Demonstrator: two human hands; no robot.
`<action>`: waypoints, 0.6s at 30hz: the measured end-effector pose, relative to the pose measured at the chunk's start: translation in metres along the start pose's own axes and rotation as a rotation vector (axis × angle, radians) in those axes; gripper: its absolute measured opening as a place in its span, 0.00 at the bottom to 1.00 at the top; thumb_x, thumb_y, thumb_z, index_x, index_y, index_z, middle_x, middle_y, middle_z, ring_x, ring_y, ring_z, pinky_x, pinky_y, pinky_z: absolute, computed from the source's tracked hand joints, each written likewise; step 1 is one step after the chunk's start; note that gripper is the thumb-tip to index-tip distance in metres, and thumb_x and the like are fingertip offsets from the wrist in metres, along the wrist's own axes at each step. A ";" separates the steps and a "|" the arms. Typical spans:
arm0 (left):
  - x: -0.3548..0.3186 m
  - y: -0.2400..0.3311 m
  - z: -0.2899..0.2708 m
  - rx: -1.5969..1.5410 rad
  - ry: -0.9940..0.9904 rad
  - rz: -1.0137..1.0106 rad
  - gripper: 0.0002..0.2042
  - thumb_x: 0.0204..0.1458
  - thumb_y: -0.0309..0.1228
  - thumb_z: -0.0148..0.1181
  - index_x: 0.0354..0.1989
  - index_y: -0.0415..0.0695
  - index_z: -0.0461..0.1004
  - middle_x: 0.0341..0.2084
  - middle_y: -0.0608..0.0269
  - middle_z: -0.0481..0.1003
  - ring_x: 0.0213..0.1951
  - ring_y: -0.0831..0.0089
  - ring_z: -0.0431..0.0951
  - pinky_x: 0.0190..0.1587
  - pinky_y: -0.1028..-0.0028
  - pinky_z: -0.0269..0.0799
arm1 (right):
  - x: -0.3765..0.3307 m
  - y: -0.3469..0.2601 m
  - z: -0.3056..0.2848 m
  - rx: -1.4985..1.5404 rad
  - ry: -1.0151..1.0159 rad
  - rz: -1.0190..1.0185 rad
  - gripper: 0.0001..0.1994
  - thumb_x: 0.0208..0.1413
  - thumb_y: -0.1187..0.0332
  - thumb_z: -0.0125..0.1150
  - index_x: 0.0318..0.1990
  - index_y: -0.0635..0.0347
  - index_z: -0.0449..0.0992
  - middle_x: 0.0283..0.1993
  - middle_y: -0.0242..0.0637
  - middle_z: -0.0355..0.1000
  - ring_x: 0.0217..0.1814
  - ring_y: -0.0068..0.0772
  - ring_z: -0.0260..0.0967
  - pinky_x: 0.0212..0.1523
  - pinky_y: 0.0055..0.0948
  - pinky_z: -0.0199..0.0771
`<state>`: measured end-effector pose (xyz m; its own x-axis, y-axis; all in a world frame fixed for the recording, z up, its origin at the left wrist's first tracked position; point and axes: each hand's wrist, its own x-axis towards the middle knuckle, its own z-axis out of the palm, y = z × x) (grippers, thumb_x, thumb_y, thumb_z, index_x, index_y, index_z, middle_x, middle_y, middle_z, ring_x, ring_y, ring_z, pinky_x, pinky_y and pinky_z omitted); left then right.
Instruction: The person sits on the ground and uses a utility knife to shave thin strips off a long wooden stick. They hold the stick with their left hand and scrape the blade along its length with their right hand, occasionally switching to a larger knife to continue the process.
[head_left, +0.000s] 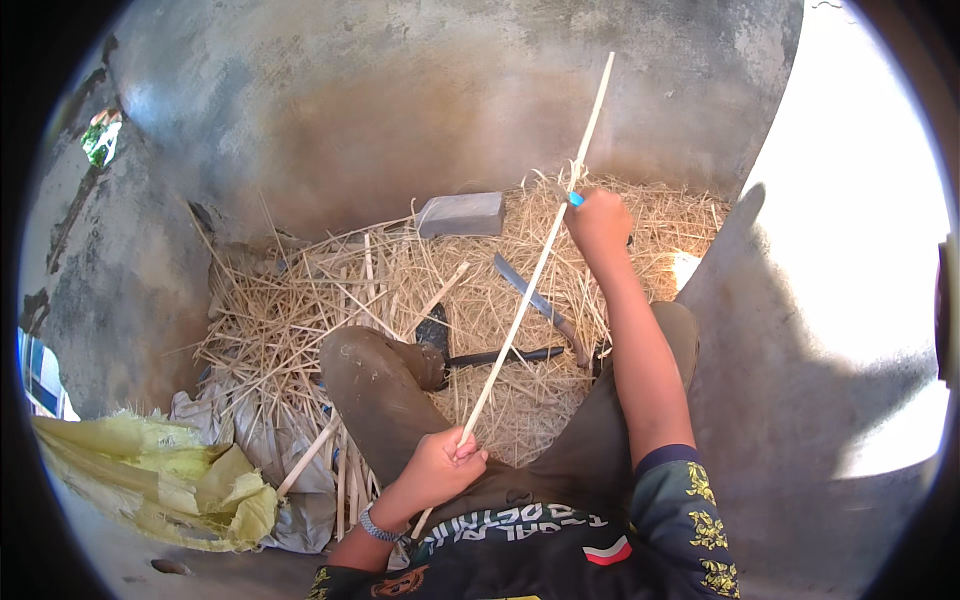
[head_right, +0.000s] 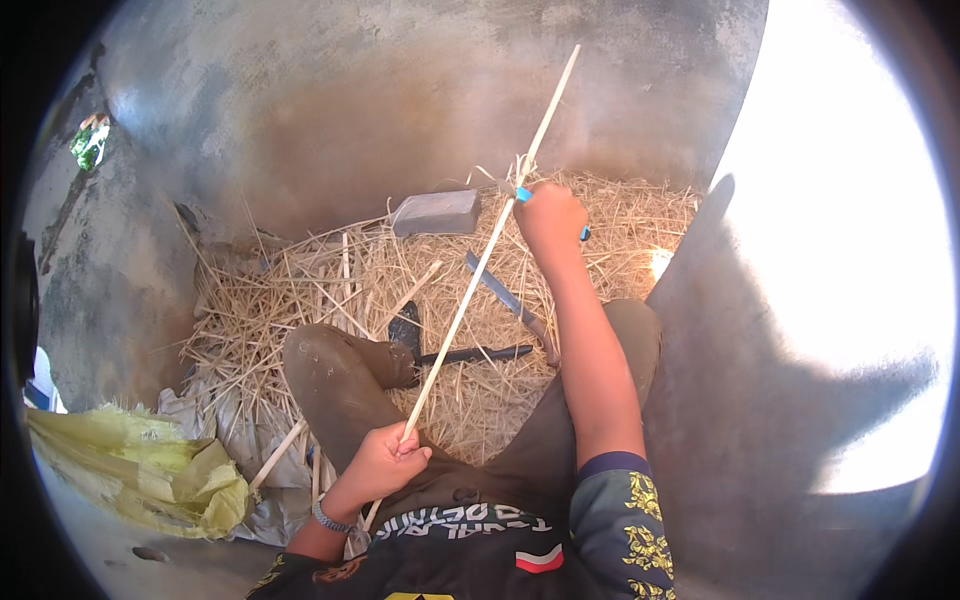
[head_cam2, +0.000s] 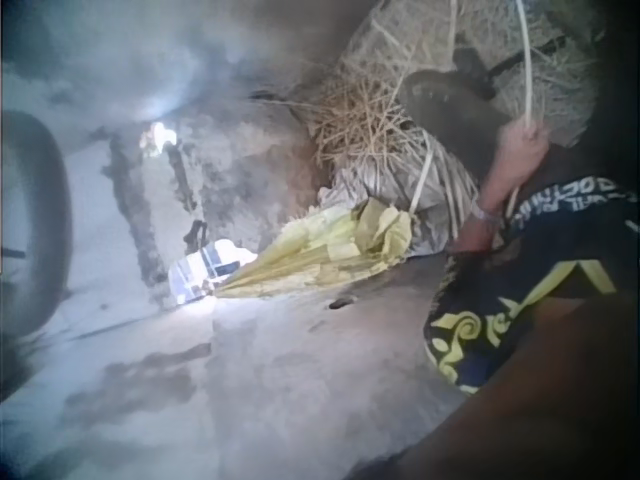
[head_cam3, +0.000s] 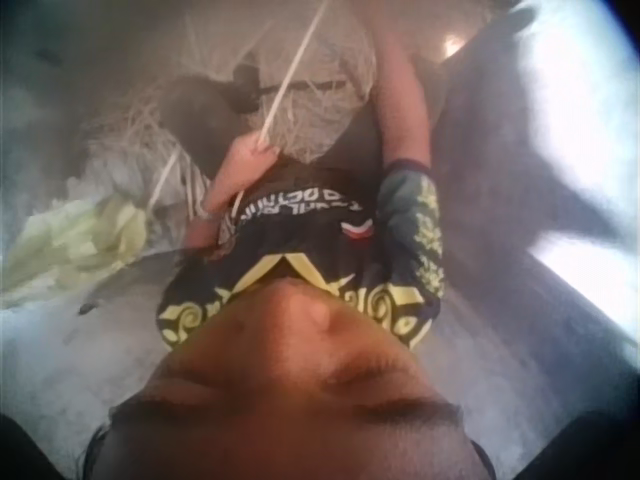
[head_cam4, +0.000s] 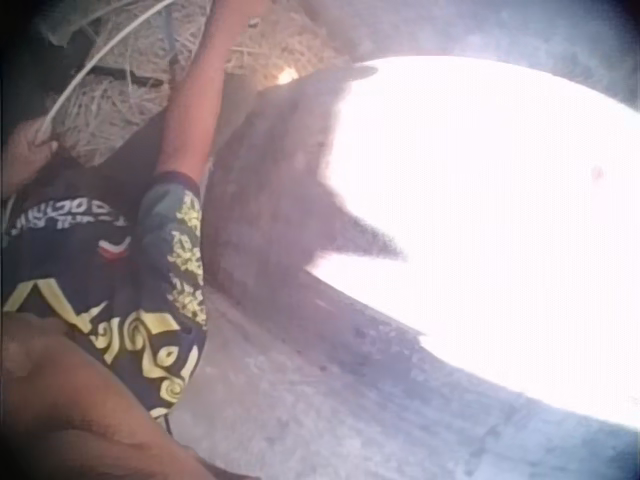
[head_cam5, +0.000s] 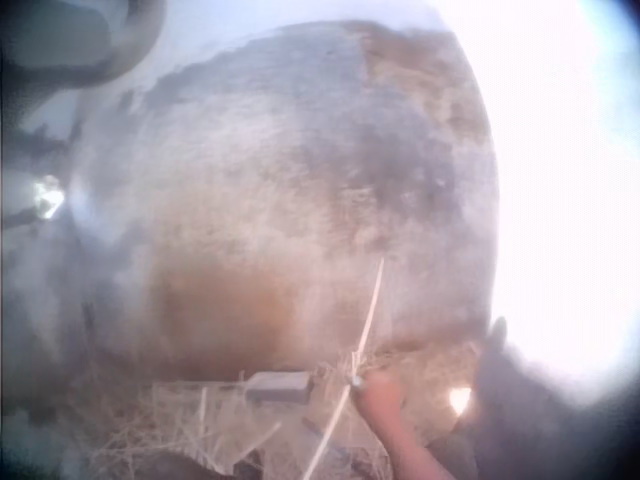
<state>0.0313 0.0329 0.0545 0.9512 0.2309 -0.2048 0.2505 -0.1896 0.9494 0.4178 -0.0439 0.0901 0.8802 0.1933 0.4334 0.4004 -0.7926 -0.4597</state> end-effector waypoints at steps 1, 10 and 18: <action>-0.001 -0.002 0.000 -0.059 -0.025 -0.022 0.18 0.60 0.25 0.61 0.24 0.49 0.56 0.17 0.79 0.58 0.21 0.90 0.54 0.22 0.80 0.52 | -0.001 0.007 0.001 0.032 0.013 -0.028 0.10 0.52 0.61 0.66 0.31 0.57 0.85 0.28 0.45 0.80 0.31 0.49 0.81 0.32 0.42 0.80; 0.007 0.009 -0.007 -0.641 -0.056 -0.229 0.17 0.66 0.23 0.54 0.27 0.53 0.54 0.16 0.81 0.52 0.12 0.92 0.49 0.14 0.80 0.40 | -0.123 -0.049 0.008 0.077 -0.263 -0.757 0.06 0.46 0.62 0.70 0.29 0.50 0.85 0.21 0.38 0.77 0.23 0.39 0.78 0.28 0.40 0.78; -0.032 -0.003 0.000 -0.466 -0.277 -0.330 0.18 0.65 0.24 0.55 0.27 0.53 0.54 0.15 0.81 0.55 0.12 0.91 0.53 0.13 0.80 0.43 | -0.017 -0.017 -0.011 0.004 -0.305 0.038 0.14 0.56 0.58 0.63 0.34 0.60 0.85 0.32 0.50 0.80 0.34 0.52 0.81 0.36 0.45 0.82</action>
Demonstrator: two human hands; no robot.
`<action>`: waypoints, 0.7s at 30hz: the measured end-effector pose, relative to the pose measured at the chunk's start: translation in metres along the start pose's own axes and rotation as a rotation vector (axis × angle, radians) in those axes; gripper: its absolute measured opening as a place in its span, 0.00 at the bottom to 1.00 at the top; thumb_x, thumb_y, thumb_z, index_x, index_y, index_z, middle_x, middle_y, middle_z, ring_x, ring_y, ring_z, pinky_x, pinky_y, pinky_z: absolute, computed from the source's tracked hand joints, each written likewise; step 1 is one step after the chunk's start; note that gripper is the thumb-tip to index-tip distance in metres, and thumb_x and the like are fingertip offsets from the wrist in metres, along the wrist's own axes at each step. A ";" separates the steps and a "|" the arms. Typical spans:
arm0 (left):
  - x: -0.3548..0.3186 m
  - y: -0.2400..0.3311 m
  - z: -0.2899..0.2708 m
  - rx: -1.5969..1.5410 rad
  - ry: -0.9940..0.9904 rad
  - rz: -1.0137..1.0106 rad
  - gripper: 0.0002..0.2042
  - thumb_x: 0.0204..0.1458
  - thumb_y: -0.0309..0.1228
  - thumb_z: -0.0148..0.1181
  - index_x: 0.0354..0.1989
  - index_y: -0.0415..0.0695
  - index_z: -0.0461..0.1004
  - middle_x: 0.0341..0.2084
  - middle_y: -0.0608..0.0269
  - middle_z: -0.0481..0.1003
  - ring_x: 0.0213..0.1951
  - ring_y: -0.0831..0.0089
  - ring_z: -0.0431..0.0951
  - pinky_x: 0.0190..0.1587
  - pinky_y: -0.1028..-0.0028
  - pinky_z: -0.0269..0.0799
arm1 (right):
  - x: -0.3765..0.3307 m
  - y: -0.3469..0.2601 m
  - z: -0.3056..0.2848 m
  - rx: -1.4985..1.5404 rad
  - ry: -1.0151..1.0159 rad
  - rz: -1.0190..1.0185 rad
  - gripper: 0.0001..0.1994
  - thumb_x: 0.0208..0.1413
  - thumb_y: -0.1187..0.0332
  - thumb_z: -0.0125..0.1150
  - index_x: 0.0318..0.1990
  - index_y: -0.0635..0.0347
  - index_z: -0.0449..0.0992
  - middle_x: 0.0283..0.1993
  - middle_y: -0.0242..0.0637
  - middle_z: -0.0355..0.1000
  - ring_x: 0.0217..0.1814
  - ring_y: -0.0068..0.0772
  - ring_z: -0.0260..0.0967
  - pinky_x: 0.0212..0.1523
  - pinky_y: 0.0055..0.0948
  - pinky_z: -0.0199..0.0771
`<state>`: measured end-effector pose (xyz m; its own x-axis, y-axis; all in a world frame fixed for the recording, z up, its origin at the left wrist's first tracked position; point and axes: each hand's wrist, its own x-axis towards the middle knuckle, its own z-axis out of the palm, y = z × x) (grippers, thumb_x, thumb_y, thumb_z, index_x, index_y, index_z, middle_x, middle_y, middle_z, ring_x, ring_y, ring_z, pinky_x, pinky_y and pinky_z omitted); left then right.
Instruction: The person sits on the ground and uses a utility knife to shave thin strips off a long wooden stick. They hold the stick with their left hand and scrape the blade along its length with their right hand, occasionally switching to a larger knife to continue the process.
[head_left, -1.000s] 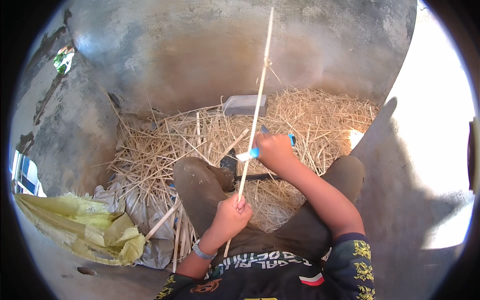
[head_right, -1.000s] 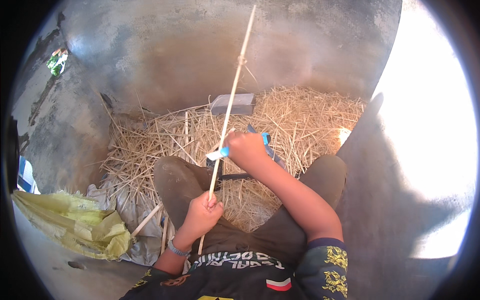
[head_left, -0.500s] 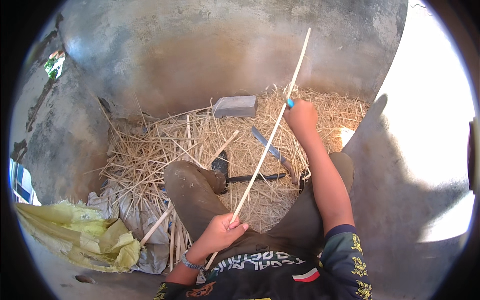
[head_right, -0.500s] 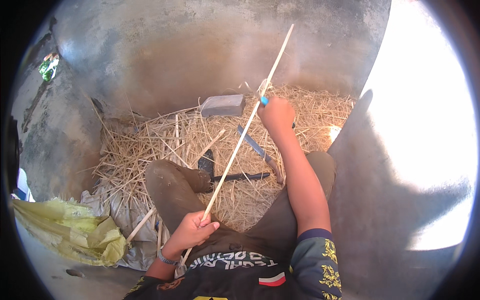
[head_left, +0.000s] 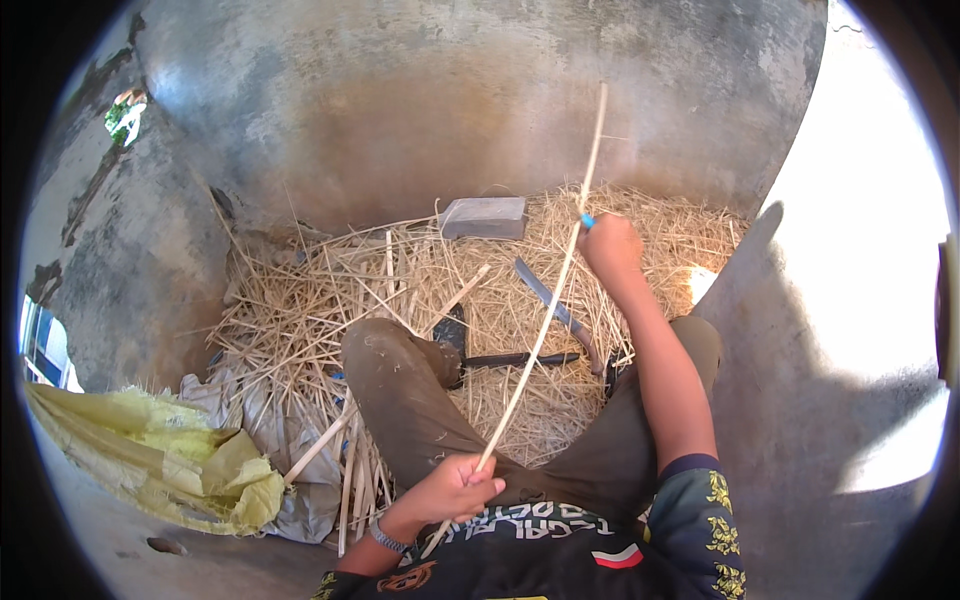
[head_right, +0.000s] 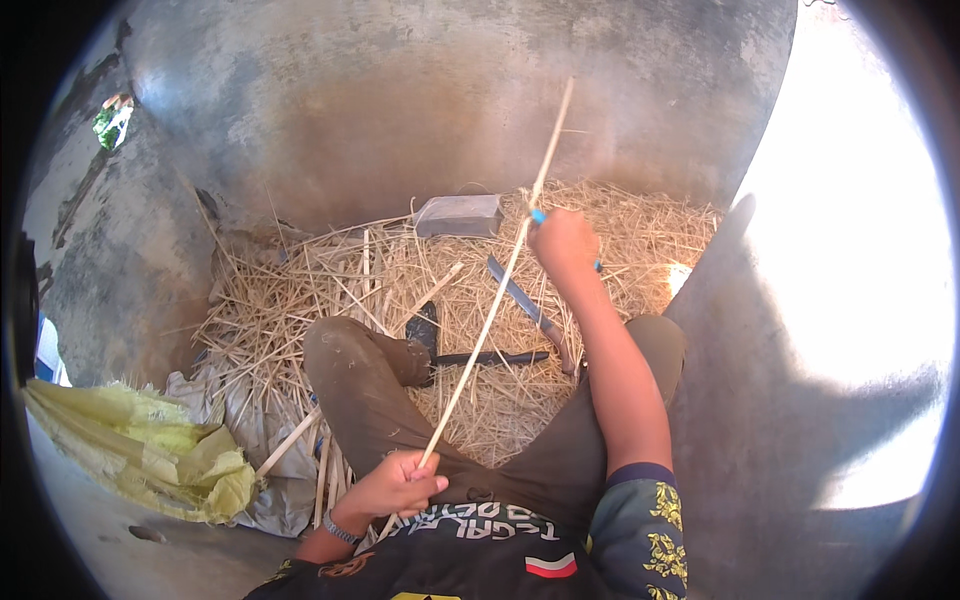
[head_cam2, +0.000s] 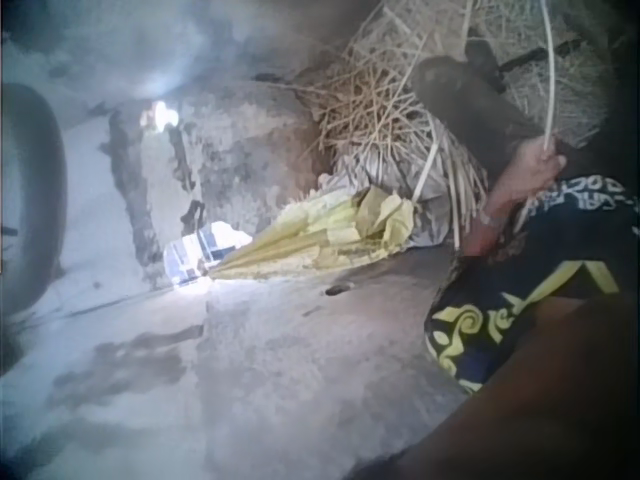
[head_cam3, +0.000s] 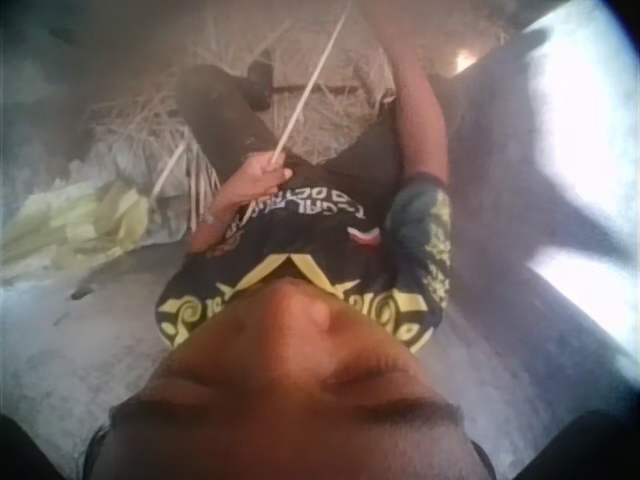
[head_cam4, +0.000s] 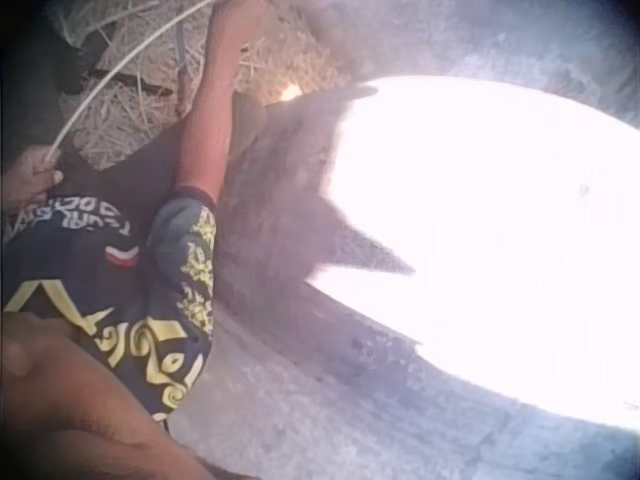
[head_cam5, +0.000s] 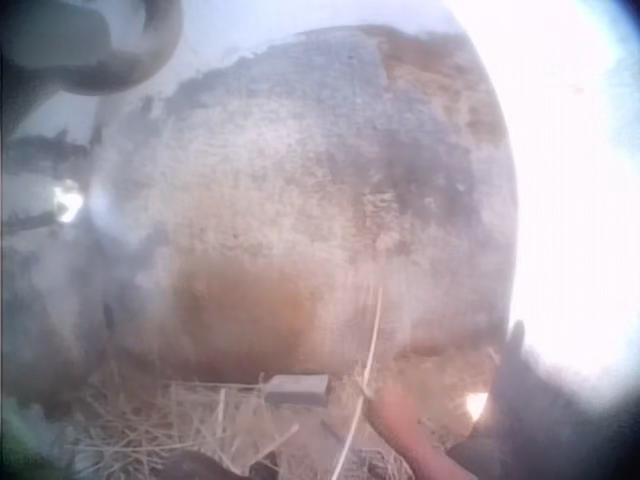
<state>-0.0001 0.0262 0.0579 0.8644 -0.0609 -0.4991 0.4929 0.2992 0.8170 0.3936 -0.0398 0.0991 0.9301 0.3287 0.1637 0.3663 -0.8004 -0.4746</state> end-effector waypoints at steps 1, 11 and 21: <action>-0.001 -0.006 0.001 0.023 -0.010 0.018 0.18 0.65 0.24 0.55 0.27 0.53 0.54 0.14 0.80 0.56 0.12 0.91 0.54 0.13 0.80 0.44 | 0.004 0.012 -0.001 -0.023 0.048 -0.001 0.14 0.56 0.58 0.63 0.34 0.60 0.85 0.31 0.50 0.80 0.34 0.51 0.81 0.36 0.45 0.82; 0.012 0.009 -0.024 0.060 0.249 0.172 0.17 0.64 0.24 0.57 0.28 0.52 0.55 0.14 0.78 0.59 0.12 0.90 0.56 0.12 0.80 0.45 | -0.111 -0.038 0.041 -0.188 -0.246 -0.679 0.13 0.54 0.55 0.63 0.28 0.53 0.84 0.24 0.43 0.77 0.30 0.43 0.80 0.33 0.42 0.80; 0.022 -0.011 -0.001 0.211 0.259 0.152 0.17 0.63 0.26 0.58 0.25 0.50 0.57 0.16 0.76 0.62 0.20 0.91 0.60 0.20 0.81 0.54 | -0.032 -0.027 0.055 -0.208 -0.026 -0.236 0.12 0.56 0.63 0.59 0.30 0.58 0.85 0.30 0.47 0.80 0.33 0.50 0.81 0.33 0.41 0.80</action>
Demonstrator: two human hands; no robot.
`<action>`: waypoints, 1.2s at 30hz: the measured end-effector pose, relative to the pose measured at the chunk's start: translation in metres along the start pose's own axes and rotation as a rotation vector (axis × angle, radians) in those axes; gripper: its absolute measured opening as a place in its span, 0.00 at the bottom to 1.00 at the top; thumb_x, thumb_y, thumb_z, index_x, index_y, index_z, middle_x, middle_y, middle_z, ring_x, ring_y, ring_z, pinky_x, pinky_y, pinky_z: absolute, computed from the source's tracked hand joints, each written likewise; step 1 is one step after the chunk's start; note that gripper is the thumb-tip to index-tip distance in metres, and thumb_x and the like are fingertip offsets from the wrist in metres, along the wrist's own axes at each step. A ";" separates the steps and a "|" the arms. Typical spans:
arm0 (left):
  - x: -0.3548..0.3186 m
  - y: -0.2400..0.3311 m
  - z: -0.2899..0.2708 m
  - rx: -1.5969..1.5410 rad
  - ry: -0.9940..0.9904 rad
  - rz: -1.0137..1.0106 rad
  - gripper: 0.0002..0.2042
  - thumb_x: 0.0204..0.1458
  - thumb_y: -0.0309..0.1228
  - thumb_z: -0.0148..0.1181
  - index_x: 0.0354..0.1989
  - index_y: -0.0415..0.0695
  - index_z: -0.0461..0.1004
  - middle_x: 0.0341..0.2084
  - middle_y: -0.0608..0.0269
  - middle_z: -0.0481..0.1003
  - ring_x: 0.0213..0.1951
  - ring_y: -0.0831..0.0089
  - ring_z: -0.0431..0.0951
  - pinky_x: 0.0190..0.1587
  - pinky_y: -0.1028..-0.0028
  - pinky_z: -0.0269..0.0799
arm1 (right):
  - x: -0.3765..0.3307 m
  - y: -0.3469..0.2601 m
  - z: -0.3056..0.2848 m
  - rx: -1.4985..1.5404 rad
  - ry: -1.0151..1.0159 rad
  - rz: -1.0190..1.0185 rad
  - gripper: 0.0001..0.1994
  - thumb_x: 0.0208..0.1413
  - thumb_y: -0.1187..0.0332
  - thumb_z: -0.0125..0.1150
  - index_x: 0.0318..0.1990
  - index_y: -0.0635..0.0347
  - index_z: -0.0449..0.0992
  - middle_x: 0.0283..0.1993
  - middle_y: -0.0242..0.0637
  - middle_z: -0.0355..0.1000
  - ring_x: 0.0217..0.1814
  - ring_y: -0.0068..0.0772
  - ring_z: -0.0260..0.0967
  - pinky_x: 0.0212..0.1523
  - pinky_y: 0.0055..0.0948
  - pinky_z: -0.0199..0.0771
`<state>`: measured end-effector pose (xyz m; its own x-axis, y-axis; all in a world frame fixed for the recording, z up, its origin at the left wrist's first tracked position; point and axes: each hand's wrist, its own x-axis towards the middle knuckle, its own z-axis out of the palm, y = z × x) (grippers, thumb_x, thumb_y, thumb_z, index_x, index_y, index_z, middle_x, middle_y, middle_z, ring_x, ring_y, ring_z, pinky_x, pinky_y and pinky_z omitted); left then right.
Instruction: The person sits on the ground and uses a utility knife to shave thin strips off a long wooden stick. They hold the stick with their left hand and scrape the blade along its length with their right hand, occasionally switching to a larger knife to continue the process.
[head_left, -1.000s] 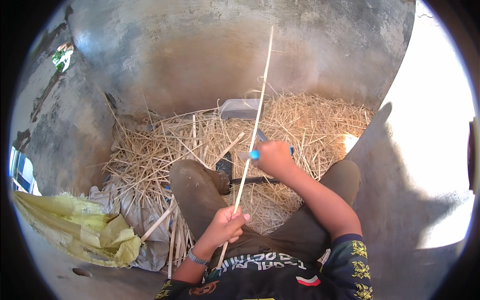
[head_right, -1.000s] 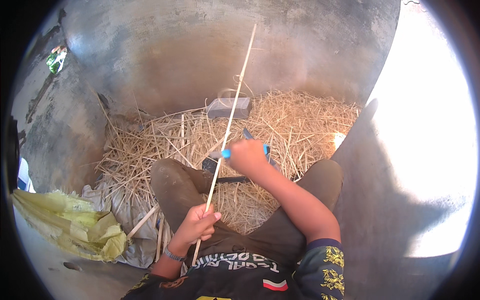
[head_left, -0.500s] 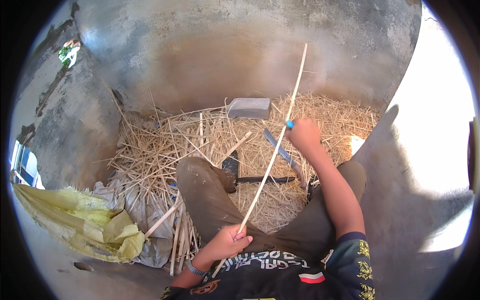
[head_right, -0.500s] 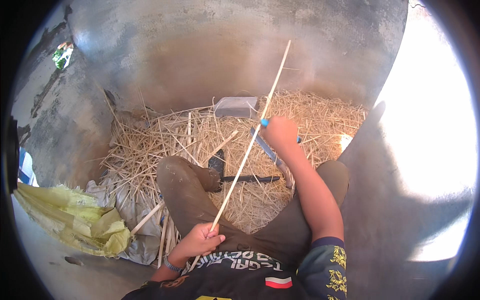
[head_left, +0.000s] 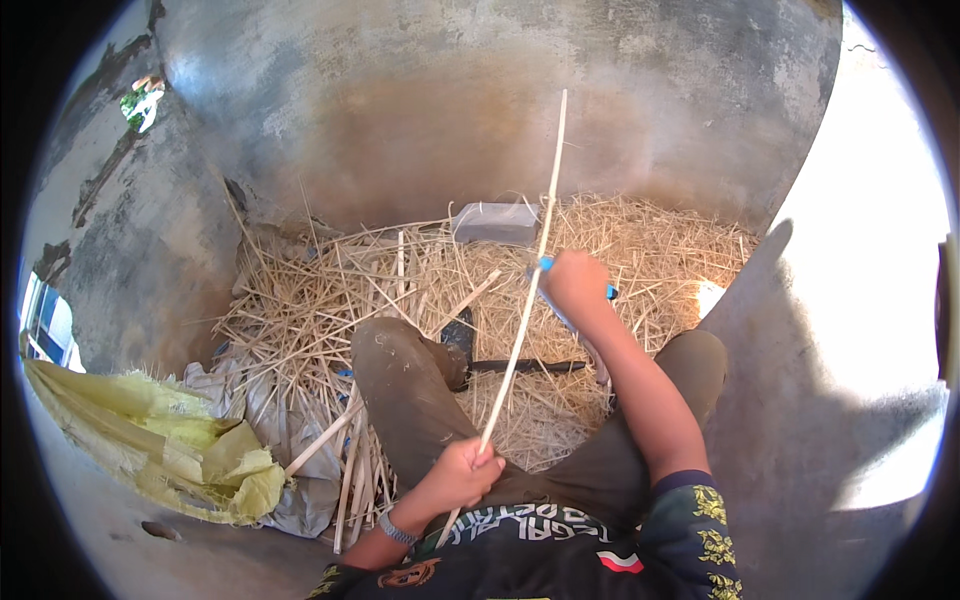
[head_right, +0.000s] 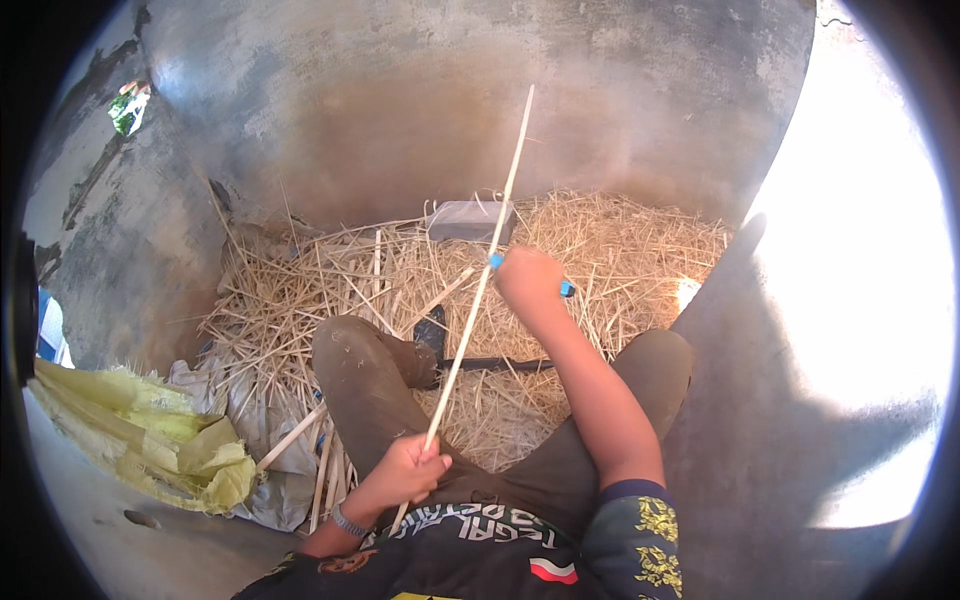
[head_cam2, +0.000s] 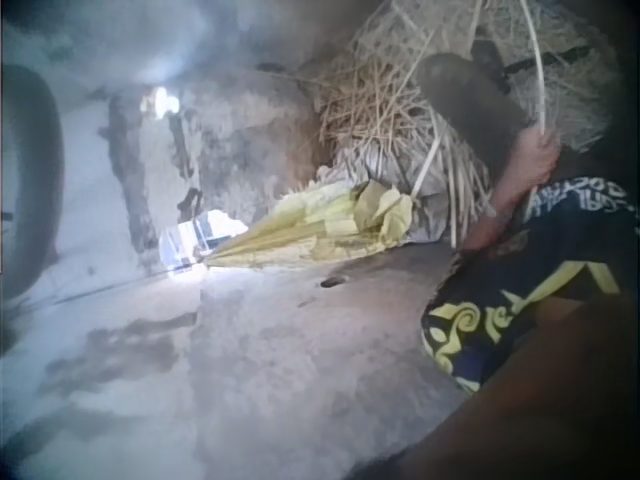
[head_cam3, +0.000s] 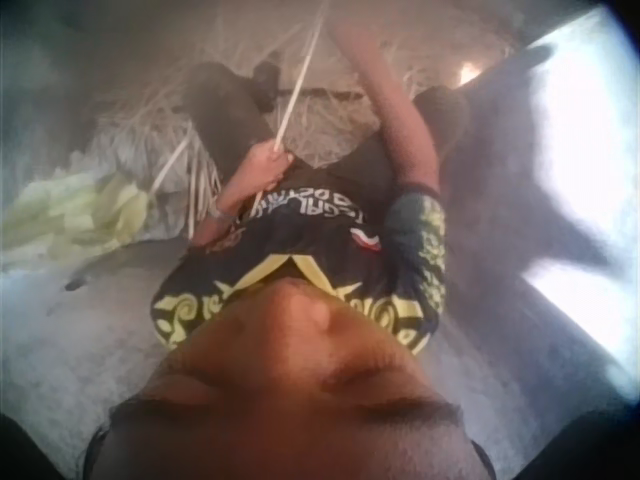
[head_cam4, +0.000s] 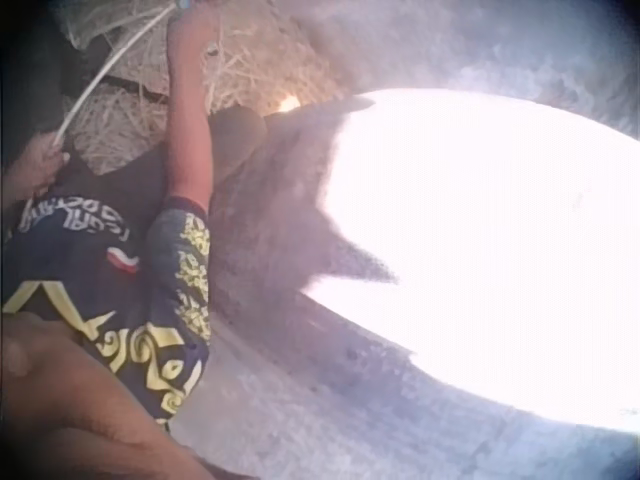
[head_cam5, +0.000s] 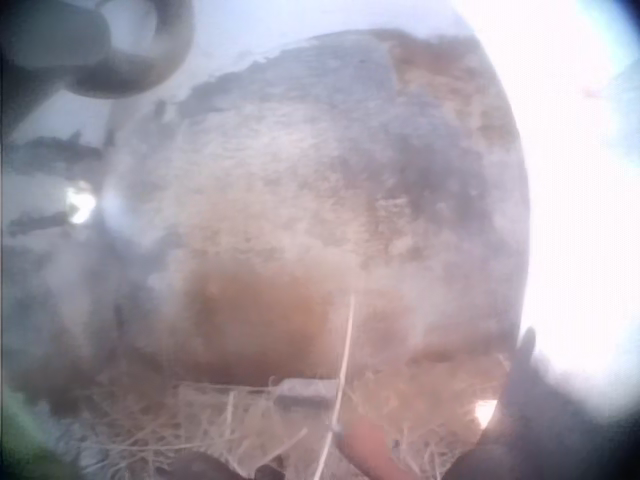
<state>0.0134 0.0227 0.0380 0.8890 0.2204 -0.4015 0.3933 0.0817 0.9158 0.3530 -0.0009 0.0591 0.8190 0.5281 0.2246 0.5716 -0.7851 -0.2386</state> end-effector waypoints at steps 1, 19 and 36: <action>-0.008 0.004 0.003 -0.099 -0.083 -0.095 0.17 0.63 0.26 0.58 0.25 0.50 0.57 0.16 0.76 0.62 0.19 0.91 0.61 0.20 0.82 0.55 | 0.019 0.025 -0.001 0.090 0.040 0.120 0.12 0.56 0.63 0.59 0.30 0.60 0.84 0.32 0.49 0.81 0.34 0.51 0.82 0.34 0.42 0.80; 0.033 -0.024 -0.013 0.397 0.505 0.324 0.17 0.69 0.38 0.50 0.31 0.37 0.70 0.13 0.51 0.64 0.17 0.67 0.65 0.24 0.64 0.65 | -0.076 -0.016 0.045 0.142 -0.180 -0.444 0.12 0.50 0.59 0.63 0.27 0.59 0.82 0.25 0.48 0.78 0.29 0.49 0.80 0.34 0.46 0.81; 0.033 -0.029 0.014 0.912 0.621 0.421 0.12 0.66 0.35 0.52 0.30 0.44 0.70 0.13 0.48 0.73 0.18 0.45 0.77 0.21 0.51 0.72 | -0.008 0.029 0.017 0.140 -0.105 0.056 0.15 0.52 0.57 0.66 0.31 0.63 0.83 0.31 0.49 0.80 0.33 0.50 0.82 0.35 0.45 0.81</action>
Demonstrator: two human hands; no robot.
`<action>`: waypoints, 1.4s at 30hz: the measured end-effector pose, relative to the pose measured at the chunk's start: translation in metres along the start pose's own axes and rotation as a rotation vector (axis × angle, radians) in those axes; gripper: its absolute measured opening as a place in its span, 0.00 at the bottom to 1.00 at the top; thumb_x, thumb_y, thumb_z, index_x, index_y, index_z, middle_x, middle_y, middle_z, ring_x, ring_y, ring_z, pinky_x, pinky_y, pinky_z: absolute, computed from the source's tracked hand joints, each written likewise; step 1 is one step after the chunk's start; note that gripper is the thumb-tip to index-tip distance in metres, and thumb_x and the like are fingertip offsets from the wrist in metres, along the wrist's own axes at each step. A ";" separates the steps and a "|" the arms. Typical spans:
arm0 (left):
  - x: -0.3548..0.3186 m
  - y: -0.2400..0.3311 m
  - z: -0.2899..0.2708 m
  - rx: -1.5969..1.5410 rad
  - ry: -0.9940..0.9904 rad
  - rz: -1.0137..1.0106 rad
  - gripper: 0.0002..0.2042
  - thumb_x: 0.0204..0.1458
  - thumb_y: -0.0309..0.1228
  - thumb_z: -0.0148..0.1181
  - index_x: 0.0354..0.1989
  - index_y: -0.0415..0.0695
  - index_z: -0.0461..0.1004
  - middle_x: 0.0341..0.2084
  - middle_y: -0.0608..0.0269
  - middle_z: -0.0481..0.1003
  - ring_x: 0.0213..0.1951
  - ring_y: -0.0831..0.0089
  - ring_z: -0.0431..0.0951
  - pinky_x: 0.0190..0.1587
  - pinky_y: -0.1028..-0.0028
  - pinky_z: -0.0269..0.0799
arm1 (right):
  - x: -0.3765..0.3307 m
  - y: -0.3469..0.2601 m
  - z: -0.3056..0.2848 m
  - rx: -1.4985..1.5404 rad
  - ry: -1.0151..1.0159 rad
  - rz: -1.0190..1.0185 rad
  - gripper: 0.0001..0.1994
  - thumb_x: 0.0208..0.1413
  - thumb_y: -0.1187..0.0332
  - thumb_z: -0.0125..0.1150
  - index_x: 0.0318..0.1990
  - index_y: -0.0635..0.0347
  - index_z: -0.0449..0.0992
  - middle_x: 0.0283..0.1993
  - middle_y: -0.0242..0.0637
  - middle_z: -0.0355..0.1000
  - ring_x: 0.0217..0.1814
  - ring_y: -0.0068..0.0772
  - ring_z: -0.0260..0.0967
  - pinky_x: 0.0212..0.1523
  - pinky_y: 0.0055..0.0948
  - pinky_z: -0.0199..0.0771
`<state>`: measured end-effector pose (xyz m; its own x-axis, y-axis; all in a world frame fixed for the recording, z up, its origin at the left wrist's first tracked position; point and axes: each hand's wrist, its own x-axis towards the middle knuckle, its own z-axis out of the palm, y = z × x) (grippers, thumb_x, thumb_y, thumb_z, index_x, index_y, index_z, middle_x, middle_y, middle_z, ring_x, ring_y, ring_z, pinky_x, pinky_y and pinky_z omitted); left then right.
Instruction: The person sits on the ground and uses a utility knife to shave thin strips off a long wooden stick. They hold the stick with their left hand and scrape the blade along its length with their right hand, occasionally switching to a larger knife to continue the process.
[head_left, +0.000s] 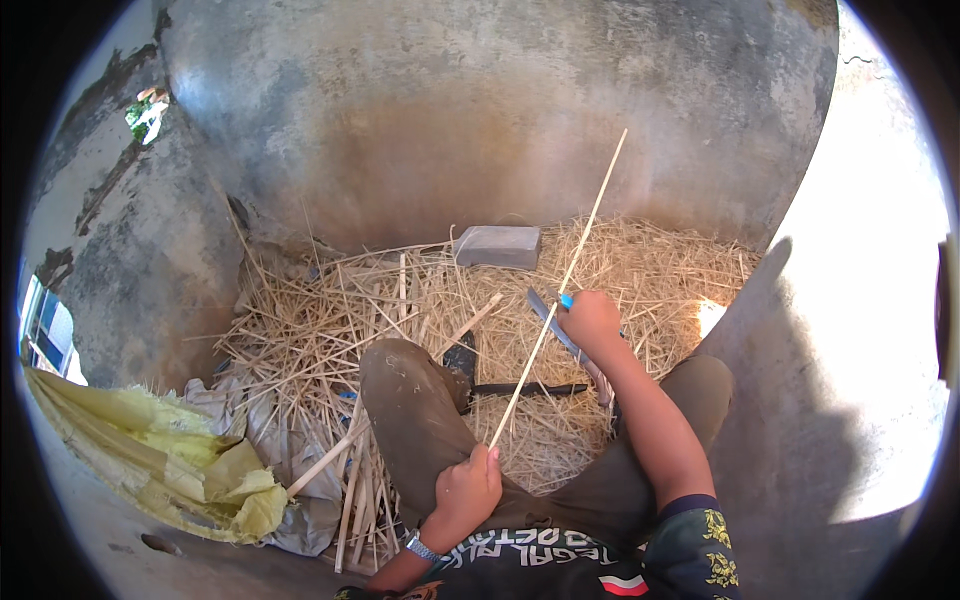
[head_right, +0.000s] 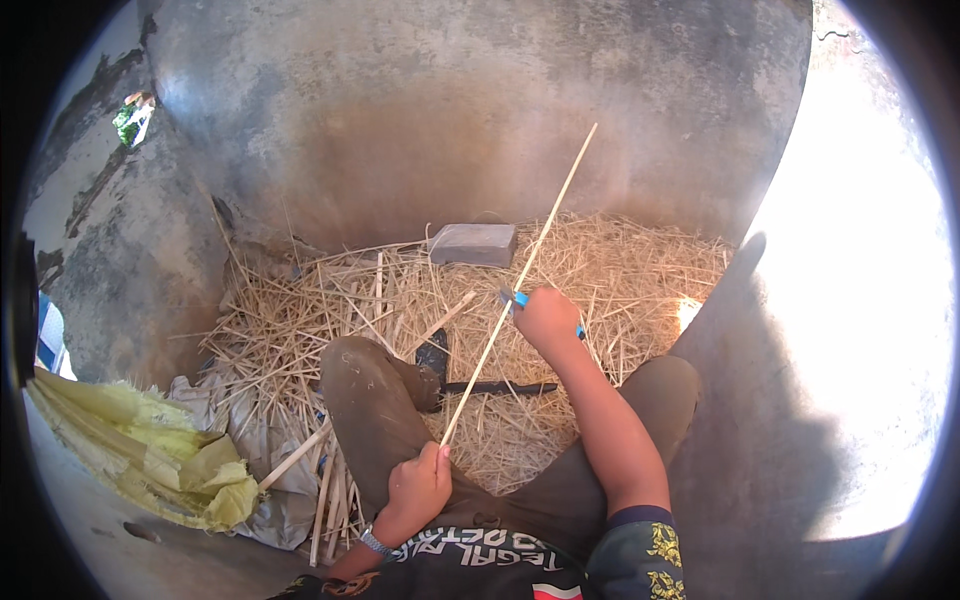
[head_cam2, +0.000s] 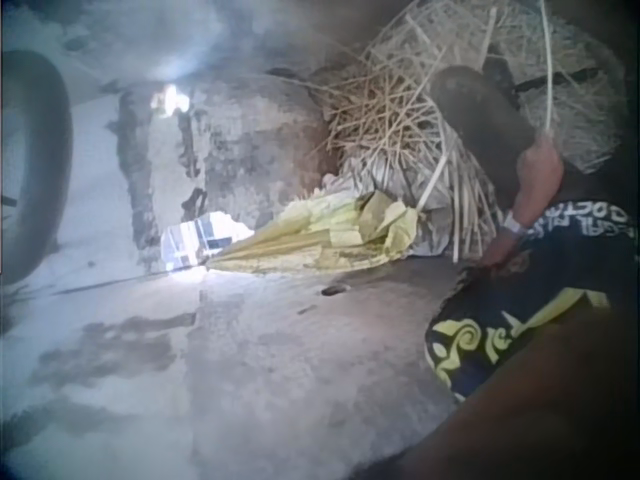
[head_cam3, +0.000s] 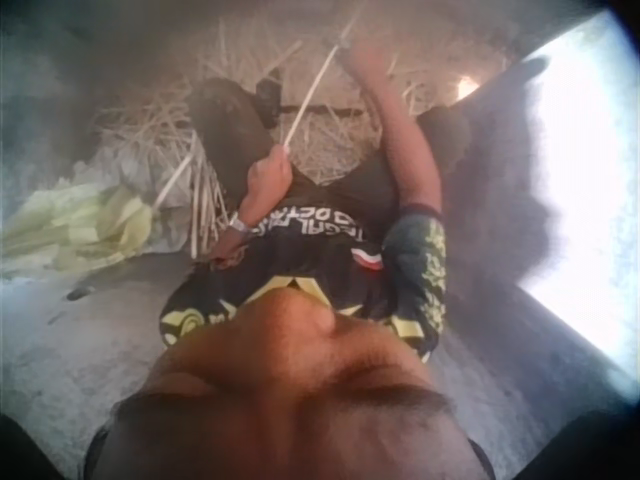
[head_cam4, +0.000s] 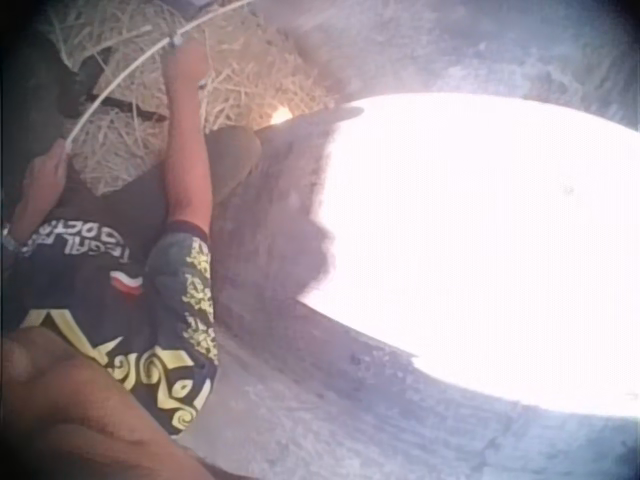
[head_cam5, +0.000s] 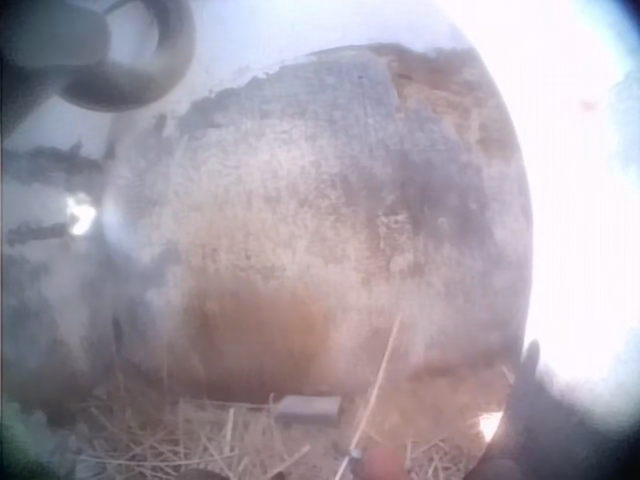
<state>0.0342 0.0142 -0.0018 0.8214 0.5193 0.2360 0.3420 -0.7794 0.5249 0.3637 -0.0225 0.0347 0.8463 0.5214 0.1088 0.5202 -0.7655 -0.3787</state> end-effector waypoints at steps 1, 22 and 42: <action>0.001 0.000 0.000 -0.007 -0.007 -0.001 0.11 0.66 0.35 0.52 0.31 0.44 0.70 0.13 0.48 0.73 0.18 0.45 0.77 0.21 0.51 0.72 | -0.001 0.000 0.003 0.013 -0.016 -0.004 0.15 0.52 0.57 0.66 0.32 0.63 0.83 0.31 0.49 0.80 0.33 0.50 0.81 0.35 0.45 0.81; 0.018 -0.004 -0.013 -0.633 -0.055 -0.098 0.16 0.70 0.36 0.49 0.32 0.39 0.71 0.13 0.69 0.65 0.18 0.83 0.63 0.22 0.75 0.59 | -0.007 -0.007 -0.065 0.393 0.032 -0.507 0.14 0.60 0.69 0.60 0.49 0.66 0.67 0.43 0.54 0.72 0.45 0.52 0.71 0.45 0.47 0.70; 0.014 0.007 -0.049 -0.507 0.007 -0.166 0.19 0.72 0.38 0.45 0.31 0.38 0.69 0.13 0.67 0.61 0.19 0.82 0.61 0.23 0.73 0.59 | -0.003 -0.058 -0.016 0.047 0.476 -0.490 0.09 0.50 0.61 0.68 0.30 0.56 0.81 0.20 0.42 0.76 0.22 0.45 0.77 0.25 0.43 0.77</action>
<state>0.0257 0.0329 0.0451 0.7717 0.6245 0.1207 0.2018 -0.4203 0.8847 0.3331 0.0141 0.0708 0.4781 0.5726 0.6660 0.8596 -0.4606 -0.2211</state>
